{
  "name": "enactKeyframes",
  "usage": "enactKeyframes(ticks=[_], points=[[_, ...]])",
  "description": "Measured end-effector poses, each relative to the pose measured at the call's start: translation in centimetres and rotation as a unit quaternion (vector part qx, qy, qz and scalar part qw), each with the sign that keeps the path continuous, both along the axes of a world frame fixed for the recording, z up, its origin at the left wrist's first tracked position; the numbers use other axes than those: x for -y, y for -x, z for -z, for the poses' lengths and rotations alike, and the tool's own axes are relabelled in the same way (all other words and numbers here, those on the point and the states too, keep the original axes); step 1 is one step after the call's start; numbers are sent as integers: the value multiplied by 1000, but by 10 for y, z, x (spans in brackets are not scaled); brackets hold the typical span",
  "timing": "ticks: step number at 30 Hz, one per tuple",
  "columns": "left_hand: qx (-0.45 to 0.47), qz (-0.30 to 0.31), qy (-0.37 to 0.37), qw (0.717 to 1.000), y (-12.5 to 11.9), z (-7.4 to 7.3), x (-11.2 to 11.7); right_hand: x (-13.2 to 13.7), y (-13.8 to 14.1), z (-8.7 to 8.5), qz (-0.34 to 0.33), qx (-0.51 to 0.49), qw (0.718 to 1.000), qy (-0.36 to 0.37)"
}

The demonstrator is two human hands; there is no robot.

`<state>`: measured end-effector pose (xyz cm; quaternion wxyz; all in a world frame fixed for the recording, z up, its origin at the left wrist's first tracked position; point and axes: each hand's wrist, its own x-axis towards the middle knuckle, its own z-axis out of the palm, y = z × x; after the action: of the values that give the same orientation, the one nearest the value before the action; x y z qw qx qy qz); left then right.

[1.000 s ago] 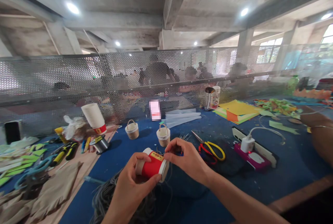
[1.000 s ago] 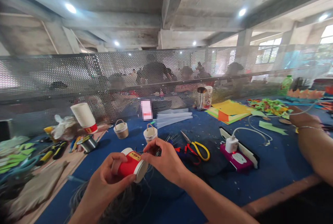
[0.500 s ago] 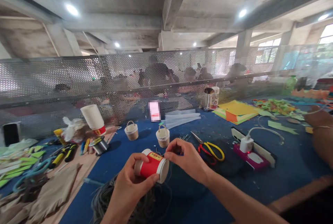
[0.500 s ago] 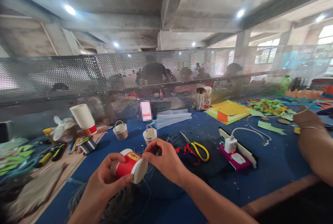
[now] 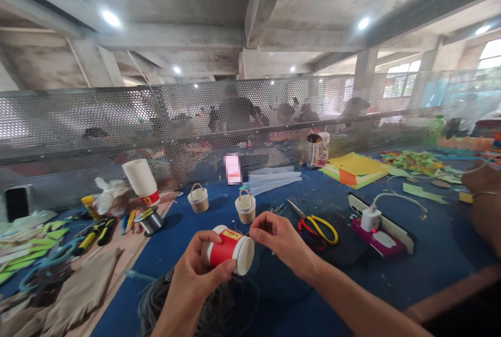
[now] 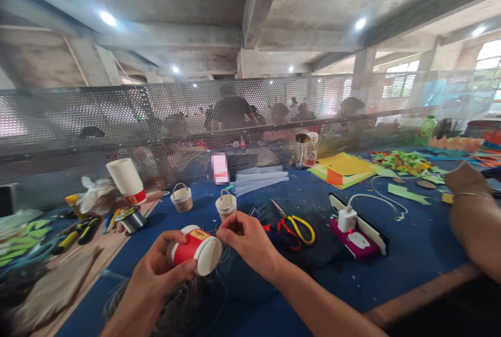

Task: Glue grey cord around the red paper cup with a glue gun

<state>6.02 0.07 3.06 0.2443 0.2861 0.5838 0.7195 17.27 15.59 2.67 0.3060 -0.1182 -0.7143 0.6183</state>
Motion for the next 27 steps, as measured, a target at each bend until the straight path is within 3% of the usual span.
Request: enactKeyframes(ticks=[12, 21, 27], points=[[44, 0, -3, 999, 6, 0, 2, 8, 3, 5, -26, -25, 996, 78], [104, -24, -27, 994, 6, -5, -2, 10, 11, 21, -12, -57, 996, 61], [114, -15, -61, 992, 6, -1, 0, 12, 11, 19, 2, -46, 998, 51]])
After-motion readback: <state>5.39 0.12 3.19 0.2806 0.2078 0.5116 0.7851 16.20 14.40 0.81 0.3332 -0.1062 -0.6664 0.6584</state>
